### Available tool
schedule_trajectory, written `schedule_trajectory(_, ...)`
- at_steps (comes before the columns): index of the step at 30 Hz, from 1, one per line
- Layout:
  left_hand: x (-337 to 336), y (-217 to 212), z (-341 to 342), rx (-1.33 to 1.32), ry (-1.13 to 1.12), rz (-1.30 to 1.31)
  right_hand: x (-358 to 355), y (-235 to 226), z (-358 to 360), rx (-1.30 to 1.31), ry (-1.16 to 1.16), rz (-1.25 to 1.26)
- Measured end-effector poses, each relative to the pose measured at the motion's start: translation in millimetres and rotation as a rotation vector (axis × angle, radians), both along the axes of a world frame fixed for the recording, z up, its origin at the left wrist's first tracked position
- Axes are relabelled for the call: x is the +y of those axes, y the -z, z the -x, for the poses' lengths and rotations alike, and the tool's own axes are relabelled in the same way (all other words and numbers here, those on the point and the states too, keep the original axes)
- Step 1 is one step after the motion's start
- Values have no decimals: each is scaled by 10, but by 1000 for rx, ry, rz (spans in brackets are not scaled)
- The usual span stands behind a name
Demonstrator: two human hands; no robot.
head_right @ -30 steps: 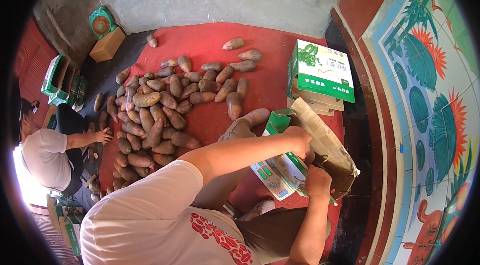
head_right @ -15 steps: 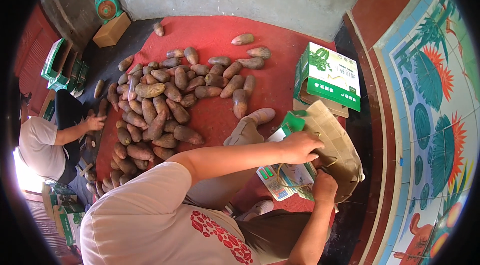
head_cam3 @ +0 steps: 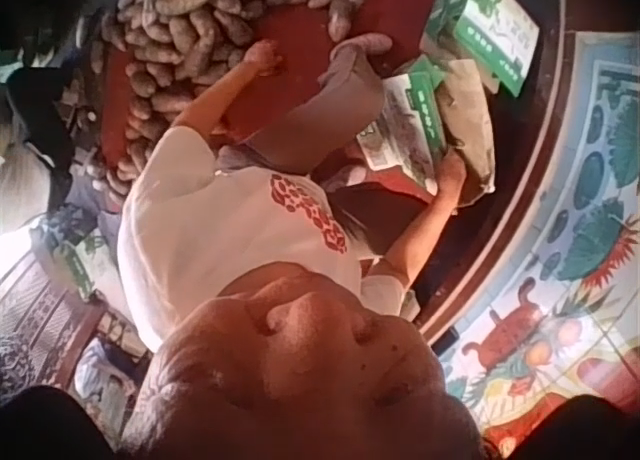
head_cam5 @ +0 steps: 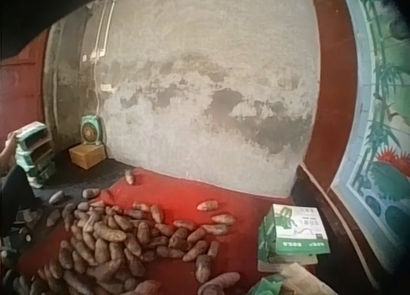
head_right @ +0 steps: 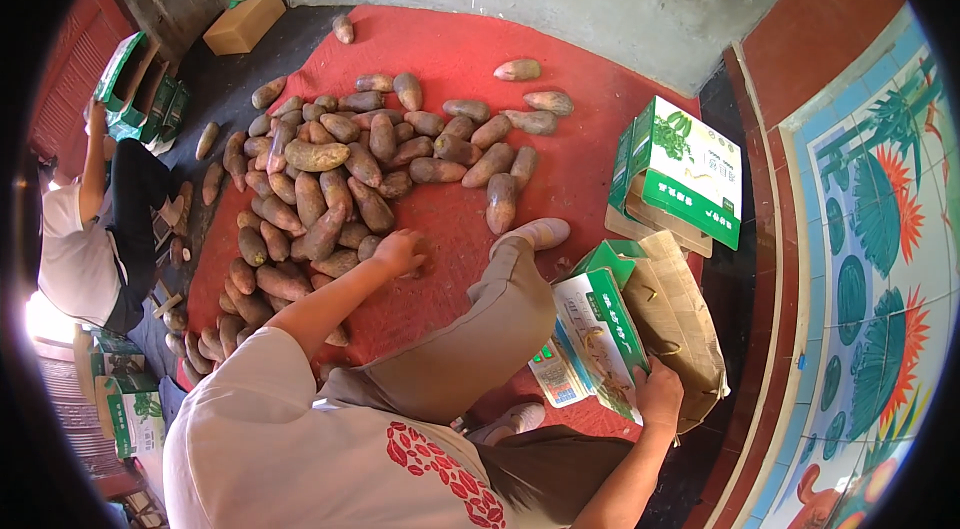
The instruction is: The recorder picks up sweet potatoes from a pile on the floor and places them into a cardboard box for packaging.
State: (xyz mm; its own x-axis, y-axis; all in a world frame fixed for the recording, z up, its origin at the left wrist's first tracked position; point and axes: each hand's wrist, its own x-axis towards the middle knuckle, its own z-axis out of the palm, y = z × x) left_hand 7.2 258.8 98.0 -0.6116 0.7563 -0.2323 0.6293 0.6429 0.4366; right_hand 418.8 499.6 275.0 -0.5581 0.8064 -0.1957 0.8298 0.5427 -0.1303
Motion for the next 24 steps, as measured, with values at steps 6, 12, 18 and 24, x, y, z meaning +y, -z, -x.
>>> schedule_trajectory(6, -560, 726, 190, 31, -156, 297, -62, -64, 282, 143, -63, -32)
schedule_trajectory(12, -615, 990, 317, 173, -124, 441, -60, -31, 356, 193, -82, -45)
schedule_trajectory(18, -464, 1125, 293, 280, 231, 611, -46, -22, 385, 189, -67, -4)
schedule_trajectory(24, -398, 1473, 321, 310, 410, 679, -100, -84, 499, 184, -11, 24)
